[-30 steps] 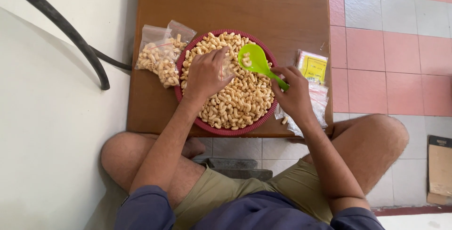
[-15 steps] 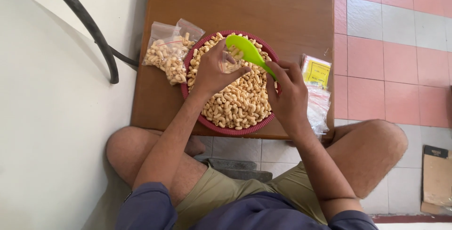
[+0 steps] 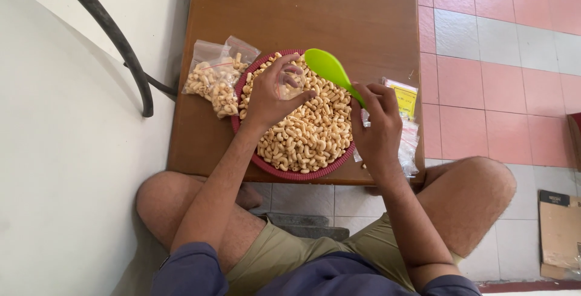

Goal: The person fills small plastic bags with cashews from a large bowl using a green scoop and then seals the bags by hand.

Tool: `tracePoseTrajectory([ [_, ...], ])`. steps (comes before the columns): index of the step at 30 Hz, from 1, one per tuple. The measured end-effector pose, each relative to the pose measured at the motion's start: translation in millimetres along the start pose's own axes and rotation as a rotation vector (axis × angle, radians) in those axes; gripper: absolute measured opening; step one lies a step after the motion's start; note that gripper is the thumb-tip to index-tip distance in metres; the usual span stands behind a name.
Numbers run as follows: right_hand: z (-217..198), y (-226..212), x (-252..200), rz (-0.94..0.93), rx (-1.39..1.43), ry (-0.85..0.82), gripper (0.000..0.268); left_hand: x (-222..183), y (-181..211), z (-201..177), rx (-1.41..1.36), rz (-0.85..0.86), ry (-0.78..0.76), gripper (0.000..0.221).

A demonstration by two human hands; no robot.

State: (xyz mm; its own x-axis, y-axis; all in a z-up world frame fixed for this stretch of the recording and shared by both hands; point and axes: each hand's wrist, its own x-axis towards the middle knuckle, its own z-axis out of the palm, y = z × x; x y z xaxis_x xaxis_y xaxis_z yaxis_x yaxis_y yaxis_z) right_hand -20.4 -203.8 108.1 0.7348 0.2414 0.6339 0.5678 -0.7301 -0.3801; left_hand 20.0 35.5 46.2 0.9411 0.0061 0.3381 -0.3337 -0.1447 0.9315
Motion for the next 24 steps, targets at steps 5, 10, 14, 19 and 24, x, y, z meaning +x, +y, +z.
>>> tracePoseTrajectory([
  [5,1.7,9.7,-7.7,0.127,-0.07,-0.04,0.032,3.1,-9.4,0.8,-0.015,0.056,0.042,0.08],
  [10,30.4,45.8,-37.5,0.291,-0.155,-0.203,0.029,2.3,-12.4,4.5,-0.043,0.086,0.088,0.072],
  [14,54.4,62.6,-58.1,0.326,-0.19,-0.337,0.027,3.3,-19.3,8.5,-0.106,0.076,0.115,0.072],
  [19,75.3,74.3,-77.5,0.328,-0.075,-0.408,0.035,4.4,-18.1,8.0,-0.107,0.11,0.088,0.08],
  [24,79.9,84.8,-85.2,0.407,0.074,-0.367,0.034,2.0,-16.9,5.7,-0.077,0.12,0.066,0.075],
])
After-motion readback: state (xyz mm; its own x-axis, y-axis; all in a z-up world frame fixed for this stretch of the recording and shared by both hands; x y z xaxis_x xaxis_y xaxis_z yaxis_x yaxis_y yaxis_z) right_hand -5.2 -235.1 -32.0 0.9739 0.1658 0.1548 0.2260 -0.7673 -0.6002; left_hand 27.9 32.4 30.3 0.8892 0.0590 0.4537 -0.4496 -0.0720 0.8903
